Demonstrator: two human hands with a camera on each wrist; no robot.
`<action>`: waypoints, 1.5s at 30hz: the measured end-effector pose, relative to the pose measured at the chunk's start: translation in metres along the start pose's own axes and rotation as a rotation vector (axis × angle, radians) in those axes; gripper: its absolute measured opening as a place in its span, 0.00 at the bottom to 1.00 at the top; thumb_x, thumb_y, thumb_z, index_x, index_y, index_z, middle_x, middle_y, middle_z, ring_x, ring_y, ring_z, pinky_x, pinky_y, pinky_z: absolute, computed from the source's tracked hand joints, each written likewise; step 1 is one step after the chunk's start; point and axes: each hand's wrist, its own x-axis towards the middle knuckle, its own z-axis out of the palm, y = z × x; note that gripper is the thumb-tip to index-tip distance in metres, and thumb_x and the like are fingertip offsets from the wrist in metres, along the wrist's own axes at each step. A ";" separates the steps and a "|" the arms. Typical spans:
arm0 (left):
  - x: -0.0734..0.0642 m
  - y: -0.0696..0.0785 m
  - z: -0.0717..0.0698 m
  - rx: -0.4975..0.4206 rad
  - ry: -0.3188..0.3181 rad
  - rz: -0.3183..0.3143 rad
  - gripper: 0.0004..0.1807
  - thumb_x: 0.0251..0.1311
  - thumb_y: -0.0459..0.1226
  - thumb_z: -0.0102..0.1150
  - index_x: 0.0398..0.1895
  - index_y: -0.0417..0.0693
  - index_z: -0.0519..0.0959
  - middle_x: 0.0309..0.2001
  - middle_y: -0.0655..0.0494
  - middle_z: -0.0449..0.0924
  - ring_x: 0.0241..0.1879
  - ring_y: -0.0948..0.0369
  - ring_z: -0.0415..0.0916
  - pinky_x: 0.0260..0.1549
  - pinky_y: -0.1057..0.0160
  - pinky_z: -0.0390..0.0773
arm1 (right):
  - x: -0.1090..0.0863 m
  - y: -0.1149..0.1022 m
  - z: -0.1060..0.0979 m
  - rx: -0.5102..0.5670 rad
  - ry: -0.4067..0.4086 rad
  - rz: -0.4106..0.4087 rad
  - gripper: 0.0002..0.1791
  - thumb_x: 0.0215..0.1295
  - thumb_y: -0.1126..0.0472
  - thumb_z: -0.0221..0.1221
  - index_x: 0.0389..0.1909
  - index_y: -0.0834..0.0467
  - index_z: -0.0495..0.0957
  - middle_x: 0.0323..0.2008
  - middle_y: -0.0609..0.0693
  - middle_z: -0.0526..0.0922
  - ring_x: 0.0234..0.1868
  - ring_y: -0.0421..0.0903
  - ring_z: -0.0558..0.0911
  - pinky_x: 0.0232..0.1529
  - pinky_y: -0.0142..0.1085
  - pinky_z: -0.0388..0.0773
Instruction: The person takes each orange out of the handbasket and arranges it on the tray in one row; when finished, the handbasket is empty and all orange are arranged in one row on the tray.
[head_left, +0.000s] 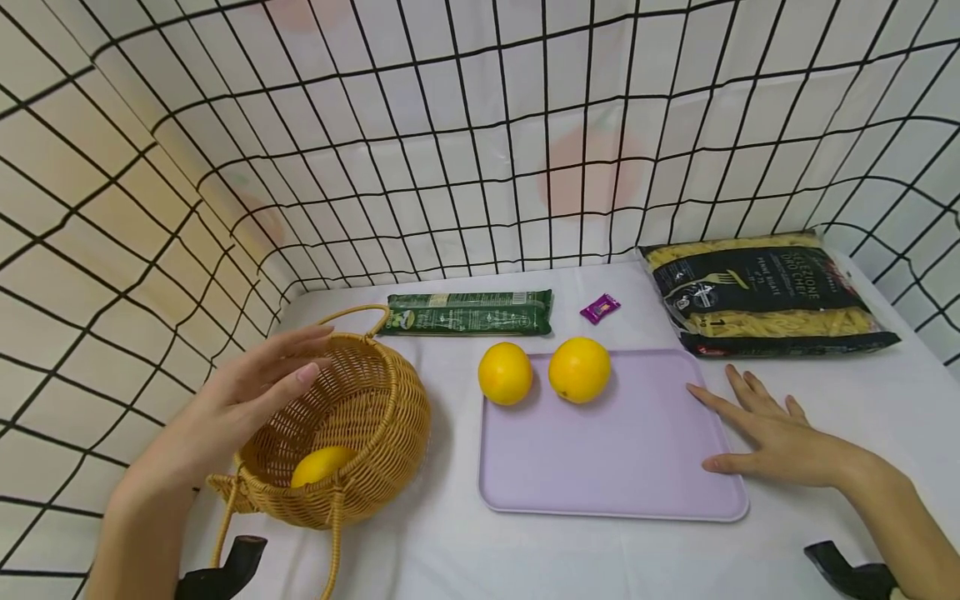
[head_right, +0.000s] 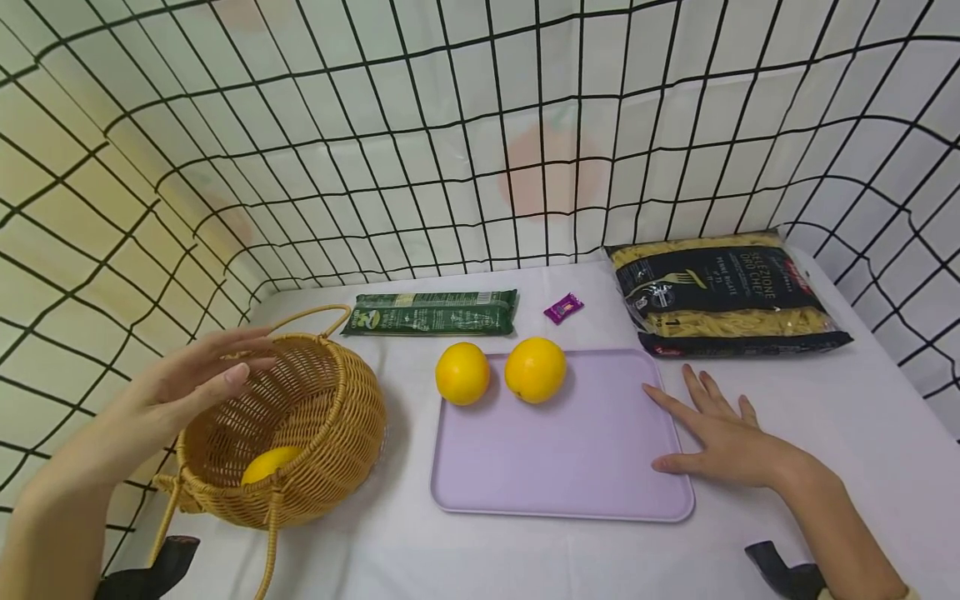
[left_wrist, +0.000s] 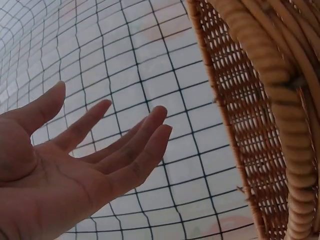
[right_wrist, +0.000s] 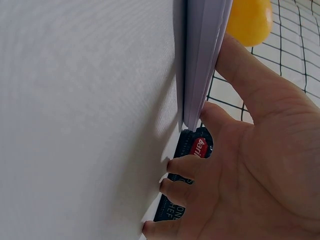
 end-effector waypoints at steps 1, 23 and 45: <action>0.001 -0.002 -0.002 -0.003 -0.012 -0.007 0.25 0.80 0.45 0.48 0.77 0.68 0.64 0.73 0.63 0.71 0.72 0.55 0.70 0.59 0.81 0.69 | 0.000 0.000 0.000 0.000 -0.001 0.000 0.56 0.61 0.39 0.69 0.83 0.47 0.49 0.79 0.77 0.34 0.78 0.80 0.32 0.61 0.85 0.31; 0.049 -0.056 -0.033 0.096 -0.478 0.036 0.16 0.77 0.43 0.54 0.63 0.62 0.80 0.65 0.55 0.80 0.64 0.67 0.75 0.61 0.68 0.75 | 0.000 0.000 0.000 -0.011 -0.001 -0.005 0.56 0.61 0.39 0.69 0.84 0.47 0.49 0.79 0.78 0.34 0.78 0.80 0.33 0.60 0.86 0.33; 0.118 -0.070 -0.022 0.064 -0.977 -0.197 0.19 0.66 0.34 0.67 0.60 0.48 0.84 0.63 0.52 0.81 0.66 0.51 0.71 0.62 0.58 0.77 | -0.001 0.001 -0.001 0.007 -0.003 0.000 0.55 0.61 0.38 0.68 0.83 0.46 0.50 0.80 0.76 0.33 0.78 0.79 0.32 0.61 0.85 0.31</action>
